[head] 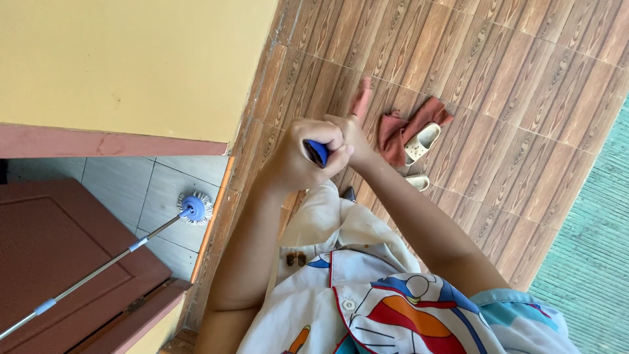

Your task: Sweep the tiled floor using a broom.

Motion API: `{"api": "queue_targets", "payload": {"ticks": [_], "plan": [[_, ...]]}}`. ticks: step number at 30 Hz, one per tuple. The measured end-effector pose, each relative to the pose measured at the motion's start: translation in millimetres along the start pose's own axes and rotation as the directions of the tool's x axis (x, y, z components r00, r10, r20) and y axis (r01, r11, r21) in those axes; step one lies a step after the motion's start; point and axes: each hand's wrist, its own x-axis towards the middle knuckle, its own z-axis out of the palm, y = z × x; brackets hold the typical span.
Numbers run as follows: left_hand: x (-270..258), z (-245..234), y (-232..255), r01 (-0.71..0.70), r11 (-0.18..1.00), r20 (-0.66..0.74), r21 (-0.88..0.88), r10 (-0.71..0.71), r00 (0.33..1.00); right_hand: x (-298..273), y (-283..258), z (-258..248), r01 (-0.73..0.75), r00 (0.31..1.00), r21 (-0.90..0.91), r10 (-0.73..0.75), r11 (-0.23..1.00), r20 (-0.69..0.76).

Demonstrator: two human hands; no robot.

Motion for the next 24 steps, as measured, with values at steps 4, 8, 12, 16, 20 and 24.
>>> {"api": "queue_targets", "payload": {"ticks": [4, 8, 12, 16, 20, 24], "plan": [[19.0, -0.9, -17.9, -0.153, 0.98, 0.094, 0.123, 0.142, 0.985, 2.8, 60.4, 51.3, -0.073, 0.975, 0.536, 0.172, 0.841, -0.137], [29.3, 4.8, -66.2, -0.12, 0.97, 0.148, 0.212, 0.09, 0.985, 18.9, 100.1, 69.6, -0.159, 0.976, 0.402, 0.206, 0.902, -0.076], [50.0, -6.7, -92.2, -0.162, 0.985, 0.114, 0.052, 0.156, 0.981, 31.9, 116.9, 37.1, 0.006, 0.985, -0.609, 0.101, 0.793, 0.142], [62.9, -15.7, -113.5, 0.043, 0.997, 0.138, -0.07, -0.033, 0.99, 41.6, 82.8, -19.0, 0.0, 0.988, -0.117, 0.018, 0.993, 0.152], [86.8, -43.1, -90.0, 0.108, 0.979, 0.209, -0.176, -0.07, 0.975, 58.1, 82.2, -16.4, -0.293, 0.94, -0.027, 0.293, 0.956, 0.175], [104.0, -76.5, -52.3, -0.064, 0.995, 0.169, -0.075, 0.076, 0.983, 113.0, 21.2, -16.1, 0.034, 0.998, -0.112, -0.039, 0.993, -0.039]]}}
